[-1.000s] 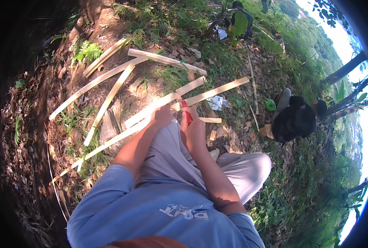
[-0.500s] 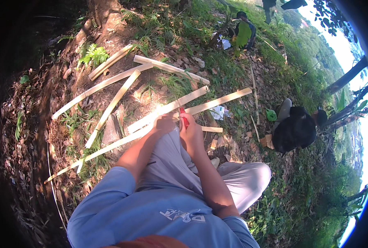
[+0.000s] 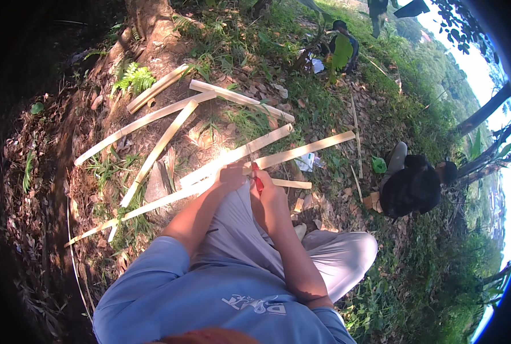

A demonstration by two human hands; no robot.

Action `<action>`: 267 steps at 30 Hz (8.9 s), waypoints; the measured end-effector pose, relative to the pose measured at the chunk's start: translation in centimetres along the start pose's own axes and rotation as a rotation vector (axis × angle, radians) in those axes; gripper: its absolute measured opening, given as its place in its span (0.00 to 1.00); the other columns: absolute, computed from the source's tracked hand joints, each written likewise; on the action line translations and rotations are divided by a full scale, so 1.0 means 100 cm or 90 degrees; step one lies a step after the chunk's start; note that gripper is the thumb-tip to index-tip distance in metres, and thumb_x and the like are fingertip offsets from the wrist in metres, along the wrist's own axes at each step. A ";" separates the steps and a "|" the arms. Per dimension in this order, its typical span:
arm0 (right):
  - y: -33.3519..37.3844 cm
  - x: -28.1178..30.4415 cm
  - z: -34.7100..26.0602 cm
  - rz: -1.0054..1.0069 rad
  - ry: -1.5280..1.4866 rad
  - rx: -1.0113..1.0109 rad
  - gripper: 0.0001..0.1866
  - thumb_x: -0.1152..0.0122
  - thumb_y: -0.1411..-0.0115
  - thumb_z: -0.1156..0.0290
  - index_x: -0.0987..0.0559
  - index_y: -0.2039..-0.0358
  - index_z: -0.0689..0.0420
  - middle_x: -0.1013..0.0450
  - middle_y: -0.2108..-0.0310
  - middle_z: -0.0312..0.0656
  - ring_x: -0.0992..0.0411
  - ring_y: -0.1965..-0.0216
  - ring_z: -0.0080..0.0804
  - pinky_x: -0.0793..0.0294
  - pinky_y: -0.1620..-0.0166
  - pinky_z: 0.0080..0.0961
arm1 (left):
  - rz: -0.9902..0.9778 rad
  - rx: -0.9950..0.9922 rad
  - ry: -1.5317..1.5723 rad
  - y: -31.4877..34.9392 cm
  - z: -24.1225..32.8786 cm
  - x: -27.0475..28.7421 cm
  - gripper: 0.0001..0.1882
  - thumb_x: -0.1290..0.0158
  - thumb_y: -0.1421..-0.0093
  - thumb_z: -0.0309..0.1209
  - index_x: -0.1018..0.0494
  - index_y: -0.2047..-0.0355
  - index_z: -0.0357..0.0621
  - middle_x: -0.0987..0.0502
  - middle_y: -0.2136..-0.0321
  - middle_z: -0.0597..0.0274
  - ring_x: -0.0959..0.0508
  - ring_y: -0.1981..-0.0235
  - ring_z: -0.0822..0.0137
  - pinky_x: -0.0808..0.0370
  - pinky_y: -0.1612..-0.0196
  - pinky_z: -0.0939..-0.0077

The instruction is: The person sits on the ground in a wooded area and uses a red-handled knife to shave thin strips from a piece of light-colored wood. They hold the wood against their leg and repeatedly scrape the blade along its length to create shavings.

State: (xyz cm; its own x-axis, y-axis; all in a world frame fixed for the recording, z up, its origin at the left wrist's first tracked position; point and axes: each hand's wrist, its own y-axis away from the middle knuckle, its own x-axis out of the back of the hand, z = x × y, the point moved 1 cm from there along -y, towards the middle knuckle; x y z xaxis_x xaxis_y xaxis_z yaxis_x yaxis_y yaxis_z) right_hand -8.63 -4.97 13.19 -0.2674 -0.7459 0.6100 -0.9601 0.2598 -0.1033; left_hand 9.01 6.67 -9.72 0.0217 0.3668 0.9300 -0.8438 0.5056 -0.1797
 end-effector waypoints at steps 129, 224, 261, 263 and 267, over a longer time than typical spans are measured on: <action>0.032 0.048 -0.025 -0.033 -0.053 0.079 0.10 0.40 0.25 0.73 0.20 0.46 0.58 0.23 0.76 0.49 0.28 0.79 0.33 0.30 0.71 0.30 | -0.069 0.155 0.084 -0.008 0.003 0.020 0.19 0.44 0.41 0.41 0.19 0.52 0.46 0.13 0.62 0.50 0.12 0.59 0.48 0.17 0.56 0.49; -0.044 -0.042 0.064 0.119 -0.116 0.167 0.12 0.41 0.24 0.74 0.19 0.43 0.57 0.19 0.64 0.48 0.27 0.70 0.31 0.26 0.64 0.31 | -0.385 0.053 0.277 -0.062 -0.027 0.033 0.28 0.38 0.41 0.50 0.14 0.49 0.42 0.15 0.48 0.43 0.16 0.46 0.50 0.23 0.44 0.56; -0.033 -0.042 0.076 0.043 -0.271 0.038 0.14 0.41 0.24 0.73 0.17 0.41 0.54 0.23 0.65 0.36 0.29 0.75 0.17 0.29 0.70 0.20 | -0.415 -0.020 0.388 -0.041 -0.036 0.044 0.28 0.44 0.27 0.56 0.19 0.67 0.40 0.18 0.72 0.58 0.19 0.71 0.62 0.23 0.63 0.59; -0.023 -0.027 0.055 0.051 -0.272 0.047 0.14 0.41 0.24 0.73 0.17 0.41 0.54 0.23 0.67 0.35 0.30 0.77 0.16 0.31 0.71 0.20 | -0.489 0.063 0.459 -0.037 -0.021 0.058 0.28 0.44 0.27 0.56 0.20 0.72 0.43 0.20 0.75 0.60 0.20 0.76 0.66 0.24 0.71 0.63; -0.016 -0.014 0.043 0.073 -0.199 0.096 0.14 0.41 0.24 0.73 0.17 0.41 0.54 0.23 0.65 0.35 0.29 0.71 0.17 0.31 0.67 0.19 | -0.454 0.075 0.470 -0.025 -0.016 0.055 0.26 0.39 0.31 0.54 0.17 0.68 0.40 0.17 0.72 0.55 0.14 0.70 0.62 0.18 0.66 0.64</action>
State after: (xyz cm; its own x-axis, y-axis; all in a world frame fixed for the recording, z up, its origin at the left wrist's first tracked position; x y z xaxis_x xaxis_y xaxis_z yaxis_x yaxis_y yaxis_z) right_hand -7.03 -6.97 9.11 -0.3634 -0.8745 0.3211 -0.9175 0.2762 -0.2862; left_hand 12.16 8.70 -4.64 0.8277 0.4202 0.3720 -0.5521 0.7282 0.4060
